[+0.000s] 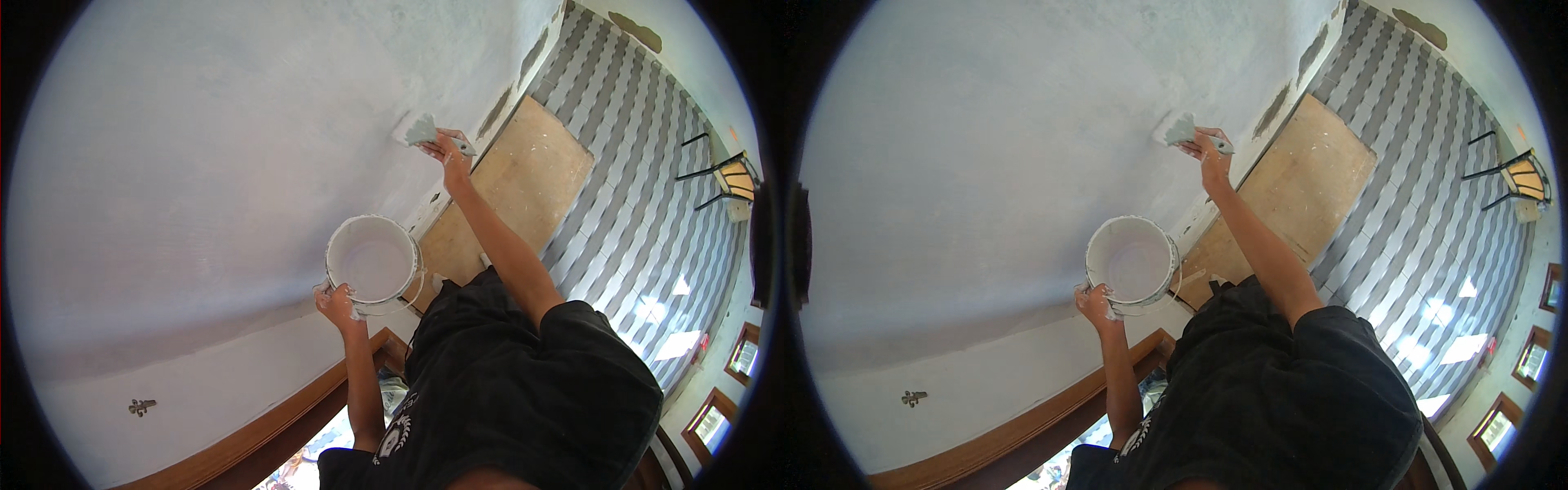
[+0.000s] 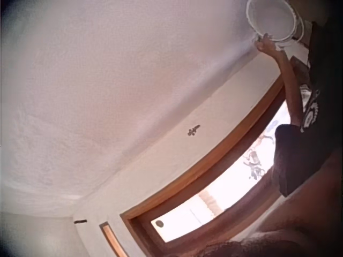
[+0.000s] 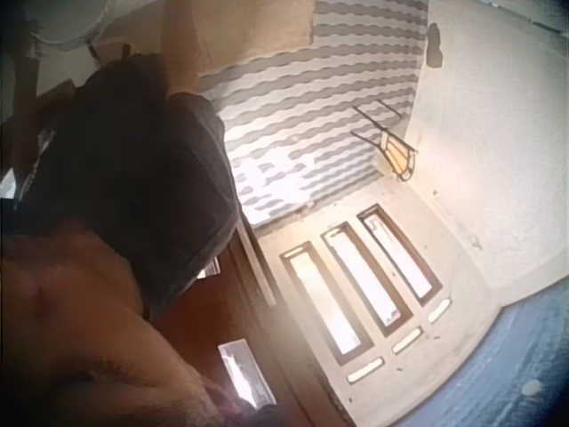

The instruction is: Applying plaster or paint to a wall and ceiling junction using a wide brush and bucket.

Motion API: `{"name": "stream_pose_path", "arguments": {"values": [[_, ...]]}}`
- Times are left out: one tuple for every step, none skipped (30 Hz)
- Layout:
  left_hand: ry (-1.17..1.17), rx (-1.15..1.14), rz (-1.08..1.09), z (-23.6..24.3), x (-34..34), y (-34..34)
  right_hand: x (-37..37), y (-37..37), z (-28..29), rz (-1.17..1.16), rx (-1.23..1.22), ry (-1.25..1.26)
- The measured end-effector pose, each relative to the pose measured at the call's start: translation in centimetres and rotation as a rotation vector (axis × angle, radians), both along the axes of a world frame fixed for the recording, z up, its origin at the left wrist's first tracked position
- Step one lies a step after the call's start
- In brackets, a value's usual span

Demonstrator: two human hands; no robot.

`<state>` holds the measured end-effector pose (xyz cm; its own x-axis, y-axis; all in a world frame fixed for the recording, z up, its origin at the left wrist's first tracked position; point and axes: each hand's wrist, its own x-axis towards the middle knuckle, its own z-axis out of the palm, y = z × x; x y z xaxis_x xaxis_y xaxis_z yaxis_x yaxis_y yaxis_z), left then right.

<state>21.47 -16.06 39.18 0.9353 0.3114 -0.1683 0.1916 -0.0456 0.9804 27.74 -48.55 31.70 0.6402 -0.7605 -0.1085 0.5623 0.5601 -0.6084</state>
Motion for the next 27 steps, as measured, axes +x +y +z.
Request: {"name": "stream_pose_path", "arguments": {"values": [[-0.004, -0.013, 0.007, -0.2, 0.2, 0.0, -0.3, -0.3, -1.3, 0.019, 0.001, 0.063], [0.001, -0.009, -0.002, -0.3, 0.2, -0.1, -0.5, -0.8, -1.9, -0.013, 0.02, 0.076], [0.012, 0.019, -0.011, -0.4, 0.3, -0.1, -0.2, -1.2, -2.4, -0.022, 0.023, 0.08], [0.024, 0.047, -0.02, -0.5, 0.3, -0.1, 0.4, -1.5, -2.8, -0.039, 0.003, 0.097], [0.028, 0.05, -0.021, -0.7, 0.2, 0.0, 1.1, -1.3, -2.9, -0.048, -0.016, 0.115], [0.0, 0.027, -0.026, -0.8, 0.3, 0.1, 1.8, -1.0, -2.1, -0.053, -0.014, 0.117], [-0.027, 0.004, -0.032, -0.9, 0.3, 0.1, 2.7, -0.7, -1.3, -0.069, -0.082, 0.126], [-0.025, 0.003, -0.033, -0.8, 0.3, 0.1, 3.5, -0.3, 0.1, -0.08, -0.152, 0.134], [-0.028, 0.012, -0.032, -0.7, 0.3, 0.0, 3.9, 0.0, 1.7, -0.082, -0.152, 0.136], [-0.032, 0.022, -0.03, -0.6, 0.3, -0.1, 4.2, 0.2, 3.7, -0.098, -0.172, 0.103], [-0.03, 0.021, -0.032, -0.8, 0.4, 0.1, 4.4, 0.2, 5.8, -0.113, -0.192, 0.069], [-0.033, 0.011, -0.027, -1.1, 0.6, 0.2, 4.4, 0.1, 8.0, -0.115, -0.193, 0.072], [-0.034, 0.0, -0.021, -1.5, 0.6, 0.2, 4.2, -0.2, 10.1, -0.099, -0.178, -0.002], [-0.028, 0.002, -0.025, -1.3, 0.5, 0.0, 3.8, -0.5, 11.8, -0.085, -0.158, -0.074], [-0.004, -0.018, -0.025, -0.9, 0.6, -0.4, 3.4, -1.2, 13.1, -0.092, -0.157, -0.068], [0.02, -0.034, -0.024, -0.8, 0.6, -0.4, 3.1, -1.7, 14.0, -0.053, -0.17, -0.164], [0.027, -0.029, -0.026, -1.1, 0.6, 0.0, 2.8, -2.0, 14.7, -0.011, -0.183, -0.259], [0.015, 0.002, -0.024, -1.6, 0.8, 0.3, 2.6, -2.4, 15.1, -0.009, -0.178, -0.255], [0.003, 0.033, -0.022, -2.1, 0.9, 0.7, 2.4, -2.8, 15.4, 0.018, -0.193, -0.331], [0.008, 0.035, -0.022, -2.5, 0.8, 0.4, 2.3, -3.2, 14.9, 0.043, -0.209, -0.406], [0.012, 0.014, -0.02, -2.7, 0.6, 0.2, 2.4, -3.3, 13.7, 0.045, -0.206, -0.401], [0.017, -0.007, -0.017, -3.1, 0.5, 0.0, 2.6, -3.2, 11.8, 0.056, -0.212, -0.39], [0.023, -0.001, -0.019, -3.5, 0.5, 0.2, 2.9, -2.9, 10.0, 0.062, -0.216, -0.378], [0.014, -0.02, -0.022, -4.1, 0.6, 0.7, 3.1, -2.4, 7.9, 0.059, -0.21, -0.372], [0.005, -0.039, -0.021, -4.4, 0.7, 1.1, 3.2, -1.5, 5.5, 0.054, -0.144, -0.329], [0.013, -0.033, -0.022, -4.3, 0.6, 1.1, 3.2, -0.7, 3.0, 0.046, -0.078, -0.281], [0.054, -0.042, -0.016, -3.8, 0.6, 0.9, 3.1, -0.5, 0.4, 0.045, -0.073, -0.275]]}}
